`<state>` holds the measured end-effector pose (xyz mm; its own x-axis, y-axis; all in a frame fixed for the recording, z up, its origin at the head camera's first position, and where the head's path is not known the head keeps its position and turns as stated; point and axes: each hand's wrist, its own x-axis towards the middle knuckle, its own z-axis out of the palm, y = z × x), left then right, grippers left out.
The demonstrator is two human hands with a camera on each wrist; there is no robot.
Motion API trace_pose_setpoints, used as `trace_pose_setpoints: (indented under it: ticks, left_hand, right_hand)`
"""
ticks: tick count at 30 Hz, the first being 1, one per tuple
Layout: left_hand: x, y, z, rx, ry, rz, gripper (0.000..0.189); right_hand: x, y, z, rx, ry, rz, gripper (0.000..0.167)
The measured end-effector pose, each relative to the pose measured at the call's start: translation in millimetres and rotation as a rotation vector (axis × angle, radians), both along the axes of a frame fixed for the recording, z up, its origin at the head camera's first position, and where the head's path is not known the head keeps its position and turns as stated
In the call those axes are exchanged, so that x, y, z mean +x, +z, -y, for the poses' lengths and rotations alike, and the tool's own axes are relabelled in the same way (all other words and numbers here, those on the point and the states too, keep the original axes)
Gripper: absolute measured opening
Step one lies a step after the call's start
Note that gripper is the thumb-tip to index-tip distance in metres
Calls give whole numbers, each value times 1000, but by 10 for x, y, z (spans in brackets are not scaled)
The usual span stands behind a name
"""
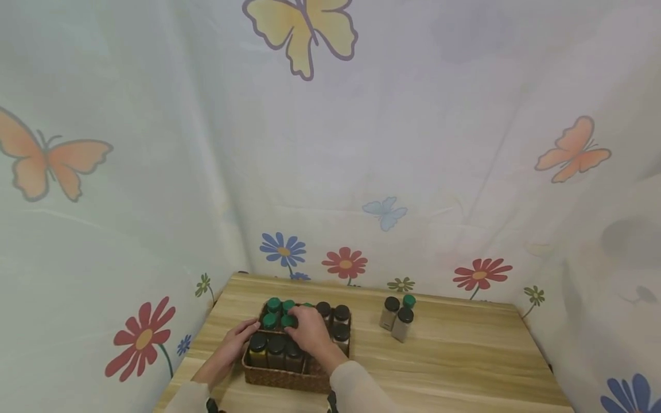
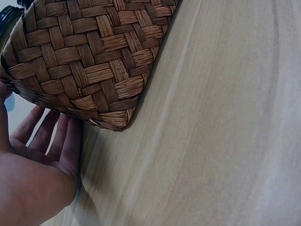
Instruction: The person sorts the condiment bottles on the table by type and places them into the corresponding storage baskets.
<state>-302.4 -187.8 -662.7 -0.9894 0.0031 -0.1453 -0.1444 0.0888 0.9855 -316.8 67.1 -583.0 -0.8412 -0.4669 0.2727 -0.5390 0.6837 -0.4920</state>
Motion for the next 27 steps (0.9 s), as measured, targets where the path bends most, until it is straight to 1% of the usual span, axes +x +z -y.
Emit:
trace_pose_setpoints:
  ticks: [7, 10, 13, 15, 17, 19, 21, 24, 27]
  left_hand:
    - [2, -6, 0, 7, 8, 5, 75]
    - [-1, -15, -2, 8, 9, 7, 75]
    - [4, -14, -7, 8, 7, 9, 75]
    - [6, -13, -11, 14, 7, 18, 76]
    - [8, -4, -14, 16, 6, 20, 77]
    - [4, 0, -10, 11, 5, 14, 77]
    - [-1, -2, -4, 15, 17, 18, 76]
    - [-8, -1, 6, 9, 19, 13, 77]
    - [-9, -15, 11, 9, 4, 17, 79]
  right_hand:
    - [-1, 37, -11, 3, 19, 44, 34]
    - [6, 80, -69, -39, 29, 63, 36]
    - [1, 144, -196, -76, 43, 53, 38]
    - [-7, 213, -322, -91, 46, 43, 37]
    - [-33, 288, -479, -105, 44, 13, 36]
    - [-72, 368, -659, -141, 43, -7, 33]
    - [-111, 452, -850, -183, 32, -29, 31]
    - [-166, 558, -1168, -218, -12, -54, 30]
    - [-208, 633, -1501, -200, -77, -100, 30]
